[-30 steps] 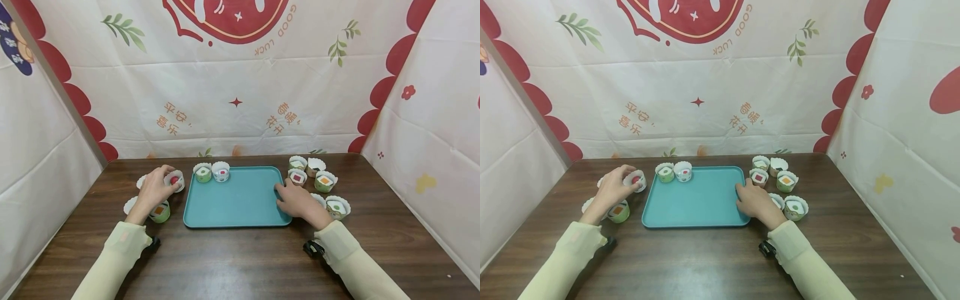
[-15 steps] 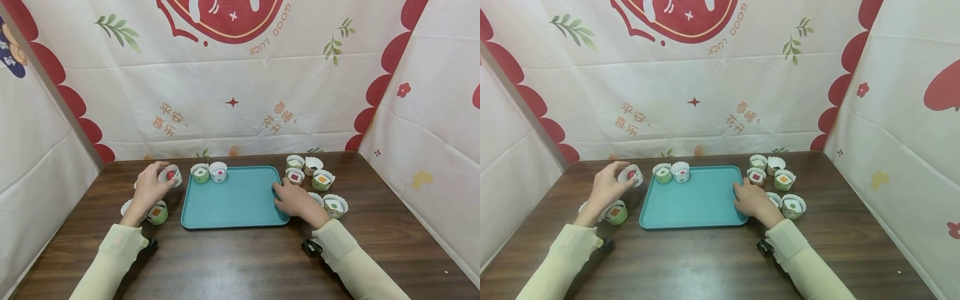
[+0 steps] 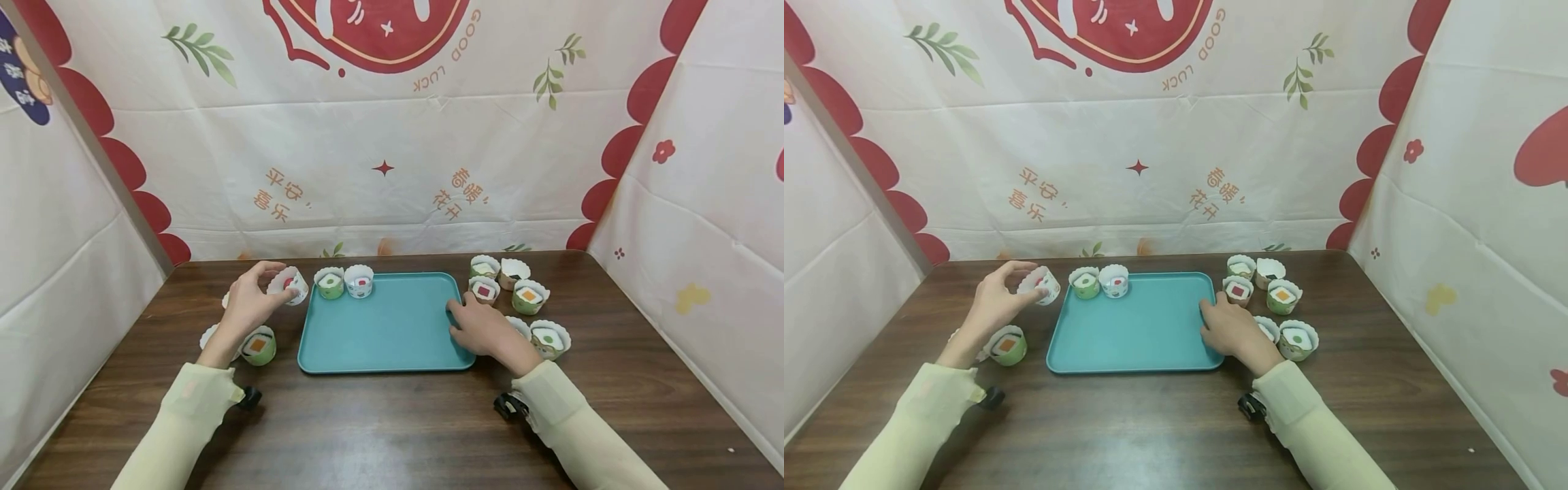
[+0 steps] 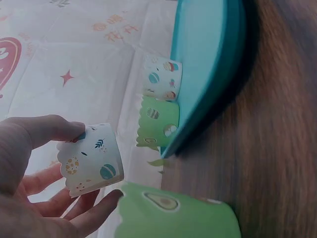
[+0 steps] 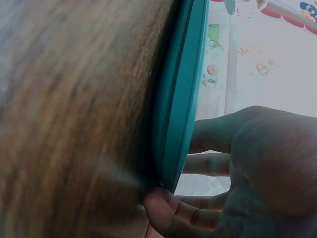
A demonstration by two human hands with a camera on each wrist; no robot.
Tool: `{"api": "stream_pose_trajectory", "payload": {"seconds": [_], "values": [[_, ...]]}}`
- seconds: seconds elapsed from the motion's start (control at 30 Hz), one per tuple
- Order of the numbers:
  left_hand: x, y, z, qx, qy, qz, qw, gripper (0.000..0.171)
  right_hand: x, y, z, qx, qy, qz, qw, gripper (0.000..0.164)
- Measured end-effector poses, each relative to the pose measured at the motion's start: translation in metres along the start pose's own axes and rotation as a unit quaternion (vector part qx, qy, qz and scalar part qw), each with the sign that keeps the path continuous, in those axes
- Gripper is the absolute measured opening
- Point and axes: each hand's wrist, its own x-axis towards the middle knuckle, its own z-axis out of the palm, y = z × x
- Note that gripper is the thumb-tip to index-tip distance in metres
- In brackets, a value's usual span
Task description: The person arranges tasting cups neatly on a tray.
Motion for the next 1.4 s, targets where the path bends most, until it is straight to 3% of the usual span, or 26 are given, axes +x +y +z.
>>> {"api": "stream_pose_trajectory", "payload": {"seconds": [0.6, 0.9, 1.4], "values": [[-0.0015, -0.0002, 0.0038, -0.016, -0.032, -0.037, 0.9987, 0.054, 0.0001, 0.0012, 0.0011, -0.001, 0.010, -0.006, 1.000, 0.044], [-0.0013, -0.0033, 0.0084, -0.016, -0.033, -0.032, 0.9988, 0.052, -0.0016, 0.0003, 0.0015, -0.009, 0.016, -0.010, 1.000, 0.043], [-0.0006, -0.0039, 0.0032, -0.022, -0.023, -0.026, 0.9991, 0.049, 0.0003, -0.0003, 0.0017, -0.009, 0.006, 0.003, 1.000, 0.049]]}}
